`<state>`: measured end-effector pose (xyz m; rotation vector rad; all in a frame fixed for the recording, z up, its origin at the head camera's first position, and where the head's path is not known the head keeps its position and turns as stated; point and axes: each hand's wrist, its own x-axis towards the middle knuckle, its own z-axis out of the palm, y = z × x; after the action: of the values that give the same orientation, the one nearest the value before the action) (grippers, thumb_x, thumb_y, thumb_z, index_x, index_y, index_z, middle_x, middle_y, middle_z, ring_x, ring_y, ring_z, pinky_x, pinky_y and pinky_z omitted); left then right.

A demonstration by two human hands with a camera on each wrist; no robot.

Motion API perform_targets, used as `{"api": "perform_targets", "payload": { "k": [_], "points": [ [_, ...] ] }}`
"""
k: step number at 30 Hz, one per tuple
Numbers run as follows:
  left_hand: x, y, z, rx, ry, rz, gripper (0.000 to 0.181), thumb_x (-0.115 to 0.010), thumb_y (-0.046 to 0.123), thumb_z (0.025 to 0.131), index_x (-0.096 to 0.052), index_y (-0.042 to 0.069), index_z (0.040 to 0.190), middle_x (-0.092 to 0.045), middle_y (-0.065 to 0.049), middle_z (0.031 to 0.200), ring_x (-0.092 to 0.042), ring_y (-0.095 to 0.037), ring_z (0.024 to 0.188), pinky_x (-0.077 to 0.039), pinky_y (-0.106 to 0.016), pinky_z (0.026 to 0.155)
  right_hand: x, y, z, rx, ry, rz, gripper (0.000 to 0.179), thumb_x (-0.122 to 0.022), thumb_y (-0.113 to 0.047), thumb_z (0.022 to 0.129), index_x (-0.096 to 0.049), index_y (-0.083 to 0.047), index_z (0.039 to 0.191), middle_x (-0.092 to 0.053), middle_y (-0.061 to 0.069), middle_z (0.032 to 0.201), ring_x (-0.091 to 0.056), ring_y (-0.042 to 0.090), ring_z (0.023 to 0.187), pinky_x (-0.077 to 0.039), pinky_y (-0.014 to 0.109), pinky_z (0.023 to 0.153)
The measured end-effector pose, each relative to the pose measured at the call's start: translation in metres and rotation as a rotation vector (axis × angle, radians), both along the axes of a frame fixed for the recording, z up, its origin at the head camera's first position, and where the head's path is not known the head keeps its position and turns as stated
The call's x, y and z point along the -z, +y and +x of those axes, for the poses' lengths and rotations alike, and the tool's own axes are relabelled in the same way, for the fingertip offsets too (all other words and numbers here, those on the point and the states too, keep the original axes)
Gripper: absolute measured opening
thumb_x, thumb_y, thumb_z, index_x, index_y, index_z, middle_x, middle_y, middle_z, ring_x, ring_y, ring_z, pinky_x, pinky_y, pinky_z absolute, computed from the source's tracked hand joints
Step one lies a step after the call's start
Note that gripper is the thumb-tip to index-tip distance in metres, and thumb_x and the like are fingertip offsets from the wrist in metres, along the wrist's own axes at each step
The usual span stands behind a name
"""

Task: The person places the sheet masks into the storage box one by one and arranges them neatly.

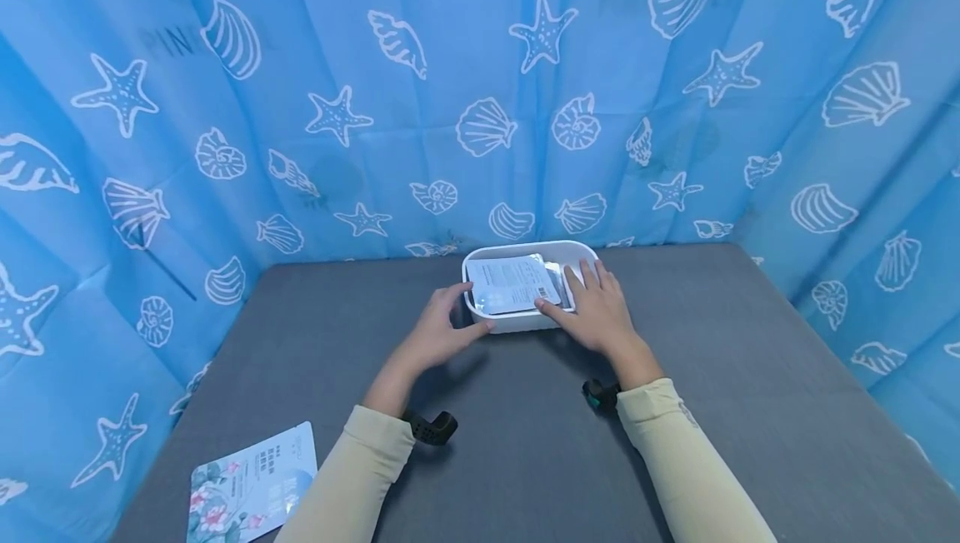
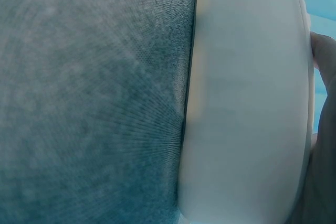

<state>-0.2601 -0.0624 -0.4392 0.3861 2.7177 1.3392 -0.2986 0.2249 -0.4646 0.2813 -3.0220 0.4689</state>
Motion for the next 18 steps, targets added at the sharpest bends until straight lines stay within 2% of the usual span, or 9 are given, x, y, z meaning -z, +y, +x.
{"api": "perform_targets", "payload": {
  "k": [4, 7, 12, 18],
  "points": [
    [-0.003, -0.011, 0.006, -0.019, -0.003, -0.001, 0.081, -0.077, 0.041, 0.097, -0.041, 0.013, 0.163, -0.039, -0.02, 0.164, -0.047, -0.045, 0.147, -0.047, -0.063, 0.113, 0.0, 0.0, 0.0, -0.008, -0.01, -0.008, 0.103, -0.044, -0.077, 0.099, -0.029, -0.001, 0.166, -0.013, 0.027, 0.176, -0.002, 0.048, 0.164, -0.007, 0.065, 0.132],
    [-0.006, -0.024, 0.012, -0.06, -0.003, -0.015, 0.078, -0.076, 0.045, 0.098, -0.042, 0.017, 0.163, -0.039, -0.016, 0.165, -0.047, -0.043, 0.148, -0.048, -0.062, 0.114, -0.001, 0.0, 0.0, -0.01, -0.022, -0.009, 0.103, -0.043, -0.077, 0.099, -0.027, -0.001, 0.167, -0.012, 0.027, 0.176, -0.001, 0.047, 0.165, -0.006, 0.065, 0.132],
    [-0.01, -0.051, 0.025, -0.13, 0.036, -0.032, 0.072, -0.073, 0.047, 0.1, -0.045, 0.02, 0.161, -0.045, -0.014, 0.161, -0.052, -0.04, 0.145, -0.049, -0.062, 0.112, -0.001, 0.001, 0.0, -0.009, -0.025, -0.004, 0.102, -0.043, -0.076, 0.1, -0.025, -0.002, 0.167, -0.011, 0.026, 0.176, 0.001, 0.047, 0.165, -0.005, 0.065, 0.132],
    [-0.006, -0.083, 0.04, -0.158, 0.077, -0.032, 0.07, -0.073, 0.043, 0.101, -0.046, 0.017, 0.16, -0.049, -0.017, 0.159, -0.052, -0.041, 0.144, -0.049, -0.062, 0.112, 0.0, 0.002, 0.0, -0.018, -0.015, -0.008, 0.102, -0.043, -0.076, 0.1, -0.027, -0.001, 0.167, -0.012, 0.027, 0.176, -0.002, 0.049, 0.164, -0.006, 0.066, 0.131]
  ]
}}
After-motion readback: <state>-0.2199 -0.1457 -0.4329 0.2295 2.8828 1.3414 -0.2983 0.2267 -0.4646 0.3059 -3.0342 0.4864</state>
